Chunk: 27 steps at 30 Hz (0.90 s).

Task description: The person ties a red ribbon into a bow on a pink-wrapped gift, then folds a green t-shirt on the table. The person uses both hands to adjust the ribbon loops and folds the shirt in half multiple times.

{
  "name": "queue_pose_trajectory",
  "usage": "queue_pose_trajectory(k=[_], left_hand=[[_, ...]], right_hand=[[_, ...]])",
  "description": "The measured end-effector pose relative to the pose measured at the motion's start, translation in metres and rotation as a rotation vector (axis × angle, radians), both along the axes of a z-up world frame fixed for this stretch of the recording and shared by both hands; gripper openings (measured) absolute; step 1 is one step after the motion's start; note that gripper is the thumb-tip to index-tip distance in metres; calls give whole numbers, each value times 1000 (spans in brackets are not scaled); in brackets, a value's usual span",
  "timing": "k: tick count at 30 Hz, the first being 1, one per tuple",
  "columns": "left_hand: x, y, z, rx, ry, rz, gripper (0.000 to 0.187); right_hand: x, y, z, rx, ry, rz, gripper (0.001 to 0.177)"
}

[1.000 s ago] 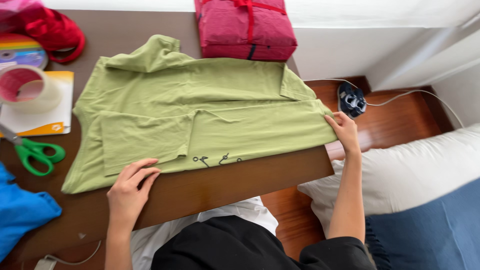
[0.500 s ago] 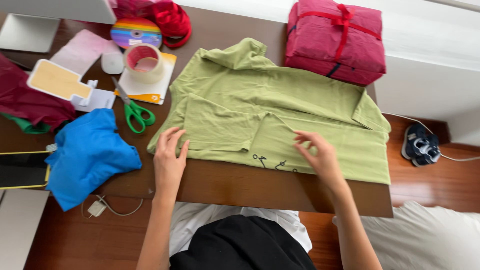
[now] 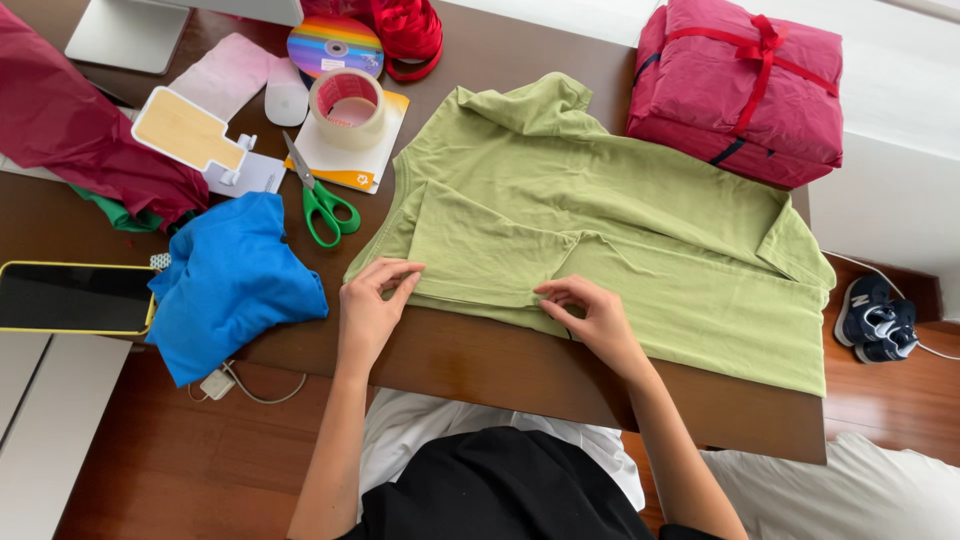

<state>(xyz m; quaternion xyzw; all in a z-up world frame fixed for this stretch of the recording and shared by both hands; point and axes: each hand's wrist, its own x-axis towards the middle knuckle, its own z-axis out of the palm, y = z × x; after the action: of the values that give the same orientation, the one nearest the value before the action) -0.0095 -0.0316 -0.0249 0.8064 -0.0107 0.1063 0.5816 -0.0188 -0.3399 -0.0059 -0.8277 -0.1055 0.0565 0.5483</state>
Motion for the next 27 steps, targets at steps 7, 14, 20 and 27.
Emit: queue_pose_trajectory(k=[7, 14, 20, 27], left_hand=[[-4, 3, 4, 11, 33, -19, 20], [16, 12, 12, 238, -101, -22, 25], [94, -15, 3, 334, -362, -99, 18], [110, -42, -43, 710, -433, -257, 40]], right_hand=[[-3, -4, 2, 18, 27, -13, 21], [5, -2, 16, -391, -185, -32, 25], [37, 6, 7, -405, -379, 1, 33], [47, 18, -18, -654, -547, 288, 61]])
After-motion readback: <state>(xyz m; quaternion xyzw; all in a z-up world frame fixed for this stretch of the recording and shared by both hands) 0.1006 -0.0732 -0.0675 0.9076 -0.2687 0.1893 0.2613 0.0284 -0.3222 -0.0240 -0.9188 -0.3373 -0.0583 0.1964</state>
